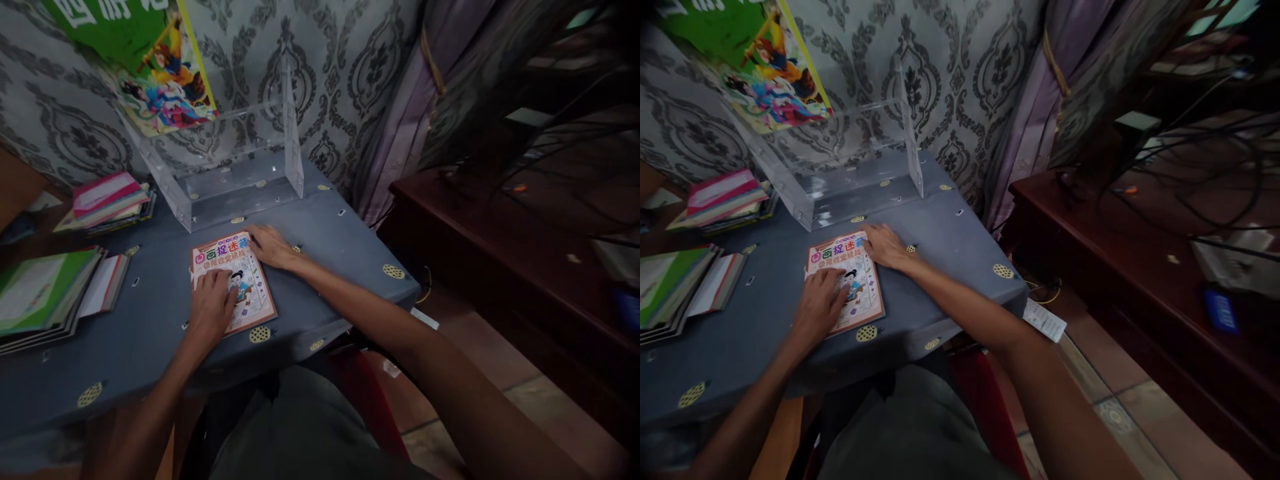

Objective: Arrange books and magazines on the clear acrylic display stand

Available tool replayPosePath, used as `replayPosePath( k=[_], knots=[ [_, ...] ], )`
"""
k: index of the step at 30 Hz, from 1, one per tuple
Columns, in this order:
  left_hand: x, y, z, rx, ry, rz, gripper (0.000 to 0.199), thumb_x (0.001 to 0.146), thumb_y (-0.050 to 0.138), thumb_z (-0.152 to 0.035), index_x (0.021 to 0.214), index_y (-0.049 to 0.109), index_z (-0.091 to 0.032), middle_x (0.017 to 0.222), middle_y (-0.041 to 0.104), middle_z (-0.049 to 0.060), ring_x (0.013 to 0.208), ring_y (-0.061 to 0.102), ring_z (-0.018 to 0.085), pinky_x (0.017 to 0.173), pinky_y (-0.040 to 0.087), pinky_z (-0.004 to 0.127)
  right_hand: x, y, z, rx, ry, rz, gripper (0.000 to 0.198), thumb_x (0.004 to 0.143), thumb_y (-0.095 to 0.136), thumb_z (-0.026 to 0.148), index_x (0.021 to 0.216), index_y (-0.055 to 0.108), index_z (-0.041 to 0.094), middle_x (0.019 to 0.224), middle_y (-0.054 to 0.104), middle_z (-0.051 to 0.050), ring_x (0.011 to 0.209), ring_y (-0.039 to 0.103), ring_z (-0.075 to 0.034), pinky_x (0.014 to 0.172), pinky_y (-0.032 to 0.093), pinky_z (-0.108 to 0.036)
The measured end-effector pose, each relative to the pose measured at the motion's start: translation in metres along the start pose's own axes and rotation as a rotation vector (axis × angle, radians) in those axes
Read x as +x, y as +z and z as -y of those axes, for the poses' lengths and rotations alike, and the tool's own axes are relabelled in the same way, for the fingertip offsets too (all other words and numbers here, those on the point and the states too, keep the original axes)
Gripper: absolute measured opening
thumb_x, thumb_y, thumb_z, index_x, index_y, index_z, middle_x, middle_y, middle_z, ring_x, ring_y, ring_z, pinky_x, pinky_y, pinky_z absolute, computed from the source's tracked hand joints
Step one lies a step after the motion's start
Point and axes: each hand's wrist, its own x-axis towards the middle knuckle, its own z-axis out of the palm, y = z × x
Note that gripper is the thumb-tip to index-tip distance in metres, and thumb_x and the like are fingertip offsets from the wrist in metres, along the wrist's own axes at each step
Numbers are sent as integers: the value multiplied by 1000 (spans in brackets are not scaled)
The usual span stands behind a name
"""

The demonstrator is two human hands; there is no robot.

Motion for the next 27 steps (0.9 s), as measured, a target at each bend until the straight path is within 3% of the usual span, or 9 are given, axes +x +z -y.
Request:
replayPosePath(
  k=[3,7,12,14,19,22,27],
  knots=[
    [5,-1,-3,59,-10,-5,29,96,46,-31,116,61,-17,111,61,15,107,57,31,97,49,48,-18,-4,8,121,87,-1,34,99,42,16,130,56,14,115,71,-10,103,64,-23,95,47,-37],
    [12,-5,-10,118,-66,13,29,97,46,-33,116,63,-19,111,61,13,105,57,30,91,51,45,-57,-4,15,314,91,-73,30,96,46,15,119,64,17,113,72,-9,104,65,-21,94,49,-38],
    [20,-8,-10,57,-127,47,37,98,43,-44,116,64,-19,111,62,13,106,59,31,87,51,42,-84,11,18,877,307,-77,35,96,44,18,126,61,17,100,70,-7,85,69,-18,74,59,-34],
    [25,-9,-6,-41,-158,49,40,97,43,-49,111,66,-20,108,64,11,102,61,28,88,50,41,-86,15,25,994,329,-76,36,98,44,22,131,59,17,97,70,-6,83,68,-18,74,59,-35],
    [38,-24,4,-436,-338,142,52,87,46,-69,77,62,-21,77,63,3,72,59,20,66,48,31,-86,10,59,756,122,-185,43,99,48,23,141,55,21,108,65,-7,97,62,-19,93,54,-40],
    [41,-37,5,-739,-508,212,59,75,57,-78,76,64,-20,66,60,0,61,55,17,54,44,27,-85,7,80,677,-42,-195,45,99,49,22,144,51,20,121,60,-10,112,58,-21,102,50,-40],
    [39,-43,10,-1089,-739,209,55,63,77,-68,82,68,-17,62,65,-1,57,61,17,56,49,27,-83,12,90,559,-146,-175,45,98,51,19,142,51,24,133,56,-11,123,52,-24,109,46,-47]
  ],
)
